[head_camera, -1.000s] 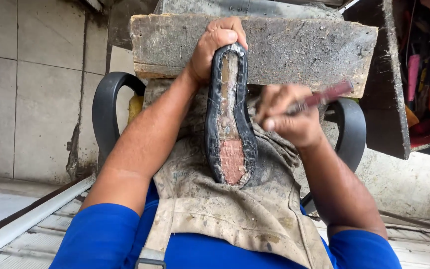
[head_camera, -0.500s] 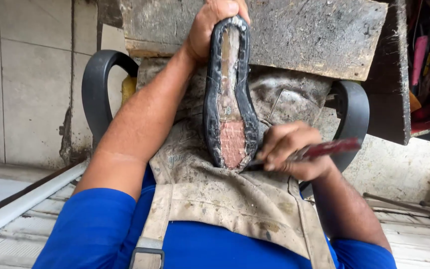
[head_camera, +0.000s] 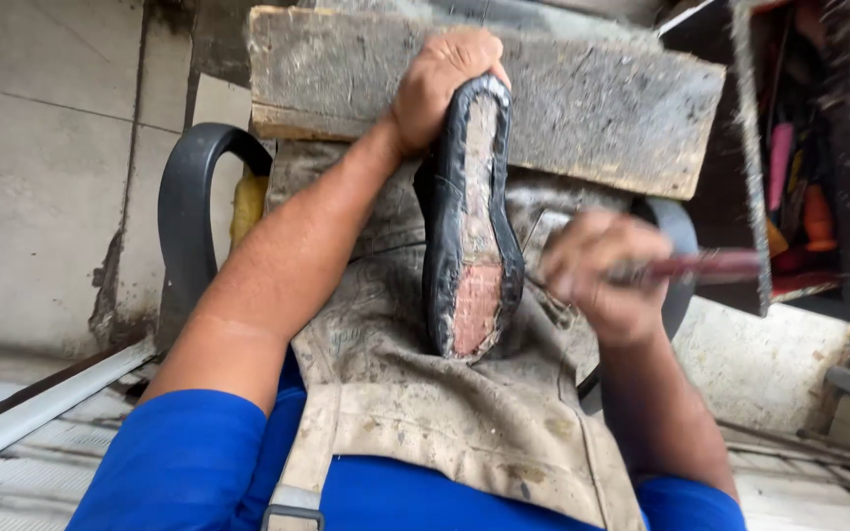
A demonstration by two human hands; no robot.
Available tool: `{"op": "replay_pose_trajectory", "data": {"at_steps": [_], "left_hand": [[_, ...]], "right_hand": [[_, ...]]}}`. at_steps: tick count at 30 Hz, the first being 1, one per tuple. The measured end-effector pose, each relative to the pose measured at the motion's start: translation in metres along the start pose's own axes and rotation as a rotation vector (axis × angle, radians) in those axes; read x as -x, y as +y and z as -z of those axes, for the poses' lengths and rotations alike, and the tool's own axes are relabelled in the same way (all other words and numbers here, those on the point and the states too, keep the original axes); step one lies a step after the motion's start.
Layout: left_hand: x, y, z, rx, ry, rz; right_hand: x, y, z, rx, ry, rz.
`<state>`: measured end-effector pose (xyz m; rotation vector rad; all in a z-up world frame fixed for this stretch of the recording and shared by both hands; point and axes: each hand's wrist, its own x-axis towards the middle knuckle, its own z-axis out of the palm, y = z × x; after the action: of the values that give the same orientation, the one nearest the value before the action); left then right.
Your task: Trimming the edge of a shoe sole using a hand tool at a repair bench.
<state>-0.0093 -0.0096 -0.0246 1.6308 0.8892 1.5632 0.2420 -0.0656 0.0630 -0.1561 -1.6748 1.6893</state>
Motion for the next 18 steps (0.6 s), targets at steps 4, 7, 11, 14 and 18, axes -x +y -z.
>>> {"op": "replay_pose_trajectory", "data": {"at_steps": [4,7,11,14,18], "left_hand": [[-0.002,0.001,-0.01,0.193,0.087,0.326],[-0.001,0.002,-0.008,0.228,0.05,0.379],[0.0,-0.005,-0.009,0.222,0.043,0.395],[-0.002,-0.002,-0.011,0.113,0.017,0.379],[-0.005,0.001,-0.013,0.004,-0.052,0.311]], "right_hand": [[-0.056,0.035,0.022,0.084,0.412,0.062],[-0.081,0.059,0.027,0.138,0.398,-0.008],[-0.089,0.055,0.037,0.198,0.204,0.05],[-0.091,0.04,0.041,0.264,-0.104,-0.02],[-0.097,0.035,0.046,0.342,0.015,-0.101]]}}
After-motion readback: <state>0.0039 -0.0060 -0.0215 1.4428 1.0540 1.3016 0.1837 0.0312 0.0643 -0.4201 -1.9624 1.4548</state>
